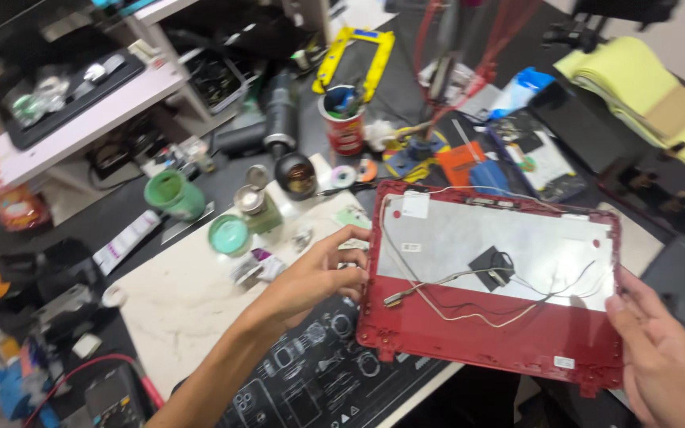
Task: The person manipulates a red laptop screen panel by hand and with tweezers, routing internal wires and adjusting components within the frame.
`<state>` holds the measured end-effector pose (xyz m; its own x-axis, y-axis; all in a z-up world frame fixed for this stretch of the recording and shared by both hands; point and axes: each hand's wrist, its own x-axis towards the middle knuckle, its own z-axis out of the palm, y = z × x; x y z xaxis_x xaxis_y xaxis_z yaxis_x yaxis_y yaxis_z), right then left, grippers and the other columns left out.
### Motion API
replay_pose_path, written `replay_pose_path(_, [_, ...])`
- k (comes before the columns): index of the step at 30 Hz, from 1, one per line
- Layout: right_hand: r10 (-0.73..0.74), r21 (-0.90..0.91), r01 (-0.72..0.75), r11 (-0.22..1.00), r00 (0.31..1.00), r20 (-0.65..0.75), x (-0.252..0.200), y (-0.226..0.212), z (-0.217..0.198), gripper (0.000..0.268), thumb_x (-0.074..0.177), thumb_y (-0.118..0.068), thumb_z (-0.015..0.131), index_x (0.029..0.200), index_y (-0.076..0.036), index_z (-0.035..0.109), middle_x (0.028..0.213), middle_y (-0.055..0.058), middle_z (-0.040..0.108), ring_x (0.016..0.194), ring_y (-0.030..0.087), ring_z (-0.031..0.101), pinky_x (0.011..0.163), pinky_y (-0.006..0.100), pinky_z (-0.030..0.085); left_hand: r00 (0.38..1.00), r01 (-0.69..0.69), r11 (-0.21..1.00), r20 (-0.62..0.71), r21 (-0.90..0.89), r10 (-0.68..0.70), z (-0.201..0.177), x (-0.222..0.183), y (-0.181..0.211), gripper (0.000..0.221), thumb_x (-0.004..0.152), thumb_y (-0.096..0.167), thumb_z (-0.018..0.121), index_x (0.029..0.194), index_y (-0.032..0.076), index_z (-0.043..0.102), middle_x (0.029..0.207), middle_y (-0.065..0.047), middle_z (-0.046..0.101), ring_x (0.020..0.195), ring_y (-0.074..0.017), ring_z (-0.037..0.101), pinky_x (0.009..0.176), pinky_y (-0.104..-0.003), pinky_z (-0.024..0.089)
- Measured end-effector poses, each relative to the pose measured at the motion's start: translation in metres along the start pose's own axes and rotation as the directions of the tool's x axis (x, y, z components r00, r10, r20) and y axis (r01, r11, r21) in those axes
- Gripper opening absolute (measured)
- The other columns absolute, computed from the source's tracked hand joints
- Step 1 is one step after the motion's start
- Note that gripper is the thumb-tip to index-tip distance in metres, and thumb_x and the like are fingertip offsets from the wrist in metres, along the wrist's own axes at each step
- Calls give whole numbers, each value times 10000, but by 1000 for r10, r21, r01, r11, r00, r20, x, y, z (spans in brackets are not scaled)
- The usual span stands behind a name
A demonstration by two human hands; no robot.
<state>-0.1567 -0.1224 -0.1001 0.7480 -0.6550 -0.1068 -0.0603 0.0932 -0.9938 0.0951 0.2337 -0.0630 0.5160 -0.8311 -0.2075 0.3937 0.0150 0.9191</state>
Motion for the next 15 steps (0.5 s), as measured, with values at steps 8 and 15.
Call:
replay_pose_path(8, [110, -13, -110, 994, 980, 163, 18, 1, 67, 535, 1096, -101, 450, 1610, 39, 406, 1327, 204, 636, 1132, 220, 647, 947, 363, 531, 959, 59, 998, -279, 39, -46, -28, -60, 4, 566, 946, 222, 642, 1464, 229, 414, 957, -85, 637, 719, -110, 626, 642, -281, 559])
replay_pose_path(15, [68, -186, -21, 982, 966, 250, 26, -9, 100, 488, 1100, -64, 447, 1574, 52, 436, 1326, 221, 625, 1132, 225, 654, 957, 358, 553, 952, -88, 996, -295, 4, 85, -62, -99, -3, 454, 1043, 370, 544, 1314, 6, 527, 1036, -145, 686, 752, -213, 769, 679, -314, 649])
